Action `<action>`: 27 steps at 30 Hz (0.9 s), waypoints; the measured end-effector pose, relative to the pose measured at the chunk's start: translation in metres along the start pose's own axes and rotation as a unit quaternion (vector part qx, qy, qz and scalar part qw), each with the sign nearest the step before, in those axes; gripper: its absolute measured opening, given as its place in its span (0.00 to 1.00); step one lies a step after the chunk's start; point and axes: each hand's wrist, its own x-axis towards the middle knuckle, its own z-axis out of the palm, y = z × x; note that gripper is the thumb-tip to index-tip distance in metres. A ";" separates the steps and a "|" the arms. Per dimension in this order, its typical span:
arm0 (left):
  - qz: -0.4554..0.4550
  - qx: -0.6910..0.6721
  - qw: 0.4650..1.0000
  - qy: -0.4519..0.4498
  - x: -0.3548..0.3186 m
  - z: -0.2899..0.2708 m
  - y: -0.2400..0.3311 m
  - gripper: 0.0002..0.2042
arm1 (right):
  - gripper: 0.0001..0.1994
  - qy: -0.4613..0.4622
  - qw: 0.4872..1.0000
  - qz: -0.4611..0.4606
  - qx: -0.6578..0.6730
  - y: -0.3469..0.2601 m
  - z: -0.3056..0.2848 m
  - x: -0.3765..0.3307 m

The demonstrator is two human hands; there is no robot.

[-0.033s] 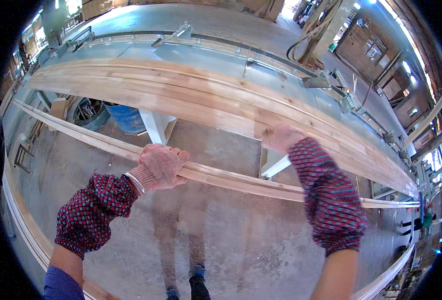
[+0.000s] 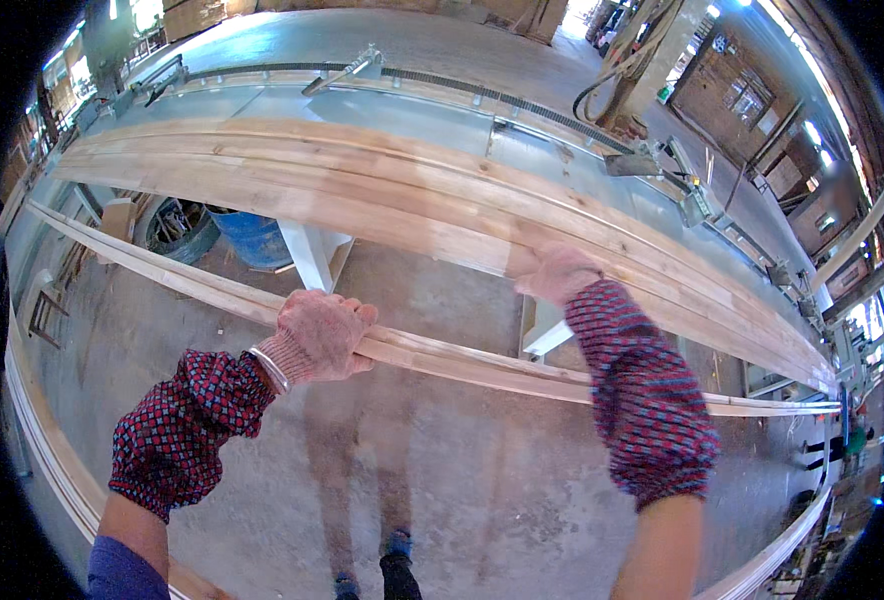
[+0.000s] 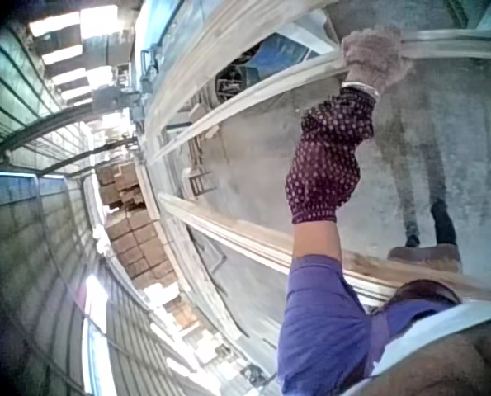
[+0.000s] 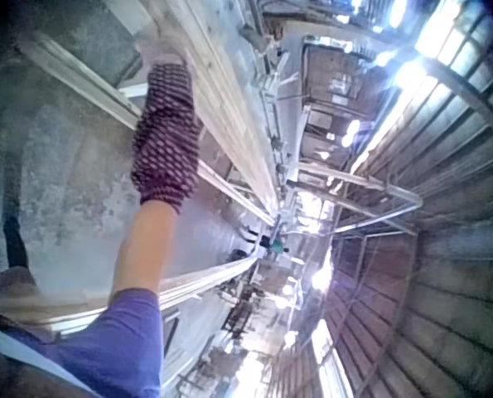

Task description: The person picks up and stacks long wooden planks on a metal rack in a workshop. Later, the person picks up a bucket of white liquid and pours it into a larger red bucket.

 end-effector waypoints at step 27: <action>0.007 0.033 0.982 0.183 0.001 0.004 -0.020 0.49 | 0.14 -0.159 0.986 0.056 -0.013 -0.036 -0.046 0.043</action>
